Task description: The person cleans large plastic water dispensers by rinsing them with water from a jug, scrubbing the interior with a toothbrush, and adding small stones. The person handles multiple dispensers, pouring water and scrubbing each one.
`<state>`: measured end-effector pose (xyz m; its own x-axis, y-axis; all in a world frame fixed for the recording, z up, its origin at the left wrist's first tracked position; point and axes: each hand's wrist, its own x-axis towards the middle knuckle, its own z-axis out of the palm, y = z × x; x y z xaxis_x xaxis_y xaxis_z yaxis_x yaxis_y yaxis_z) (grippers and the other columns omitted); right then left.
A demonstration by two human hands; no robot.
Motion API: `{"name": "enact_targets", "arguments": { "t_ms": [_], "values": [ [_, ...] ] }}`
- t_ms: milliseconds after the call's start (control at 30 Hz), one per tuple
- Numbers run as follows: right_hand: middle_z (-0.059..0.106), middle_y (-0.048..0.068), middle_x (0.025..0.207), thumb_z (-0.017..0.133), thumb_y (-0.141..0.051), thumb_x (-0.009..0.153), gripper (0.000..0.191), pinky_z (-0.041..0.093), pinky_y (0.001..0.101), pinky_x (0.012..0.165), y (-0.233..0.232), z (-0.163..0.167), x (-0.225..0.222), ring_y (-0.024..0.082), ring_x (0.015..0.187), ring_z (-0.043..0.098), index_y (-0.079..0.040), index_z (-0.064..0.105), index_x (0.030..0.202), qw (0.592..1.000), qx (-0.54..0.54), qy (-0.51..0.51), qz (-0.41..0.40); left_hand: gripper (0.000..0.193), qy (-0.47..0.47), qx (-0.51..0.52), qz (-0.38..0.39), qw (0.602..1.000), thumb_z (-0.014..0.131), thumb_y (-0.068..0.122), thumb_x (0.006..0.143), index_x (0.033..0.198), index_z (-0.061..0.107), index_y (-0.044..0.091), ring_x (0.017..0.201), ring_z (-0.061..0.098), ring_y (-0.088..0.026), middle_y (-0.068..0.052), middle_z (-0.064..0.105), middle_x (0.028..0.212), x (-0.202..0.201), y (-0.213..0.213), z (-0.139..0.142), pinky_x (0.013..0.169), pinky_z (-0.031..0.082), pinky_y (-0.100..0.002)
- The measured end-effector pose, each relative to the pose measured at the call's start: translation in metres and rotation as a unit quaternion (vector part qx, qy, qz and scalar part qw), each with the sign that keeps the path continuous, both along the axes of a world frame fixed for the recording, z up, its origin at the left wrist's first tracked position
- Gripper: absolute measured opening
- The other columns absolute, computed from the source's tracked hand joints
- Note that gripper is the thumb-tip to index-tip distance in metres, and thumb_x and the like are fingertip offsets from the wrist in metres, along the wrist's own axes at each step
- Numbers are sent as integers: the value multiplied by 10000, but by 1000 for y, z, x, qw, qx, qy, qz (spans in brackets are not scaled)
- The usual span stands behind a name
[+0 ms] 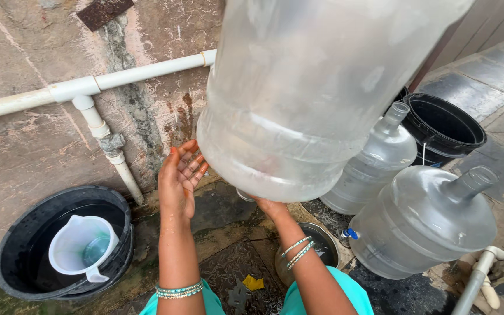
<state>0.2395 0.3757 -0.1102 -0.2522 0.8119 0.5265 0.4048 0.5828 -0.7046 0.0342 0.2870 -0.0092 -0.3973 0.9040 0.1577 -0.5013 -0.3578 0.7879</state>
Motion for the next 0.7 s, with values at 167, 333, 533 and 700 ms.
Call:
{"name": "enact_targets", "arguments": {
  "t_ms": [167,333,533,700],
  "values": [
    [707,88,1254,758,-295,881,442,542,392,1063,-7,-5,-4,244,1192,676,-113,659,1271,999,-35,-38,-1,766,-203,120,-21,972,365,657,975,1407,575,60,1357,539,-291,-137,598,1437,-16,-1,-15,1078,473,-405],
    [747,124,1063,835,-296,758,443,580,443,947,-31,44,-1,299,1033,734,-63,694,1106,994,80,-76,6,697,-233,182,51,954,401,597,978,1448,496,91,1355,526,-330,-148,530,1458,-34,-1,-33,1124,471,-523],
    [717,172,1032,838,-293,722,519,569,477,877,-32,57,4,354,991,704,-8,651,1113,985,142,-82,-56,714,-254,149,19,955,394,566,993,1501,419,65,1365,526,-314,-181,482,1506,-27,7,-38,1124,469,-518],
    [725,168,1032,841,-301,719,511,574,466,879,-7,17,12,346,990,713,-13,665,1103,991,-31,-87,-100,734,-141,86,9,986,388,541,1006,1544,355,44,1374,526,-301,-208,442,1547,1,7,-16,1124,467,-514]
  ]
}}
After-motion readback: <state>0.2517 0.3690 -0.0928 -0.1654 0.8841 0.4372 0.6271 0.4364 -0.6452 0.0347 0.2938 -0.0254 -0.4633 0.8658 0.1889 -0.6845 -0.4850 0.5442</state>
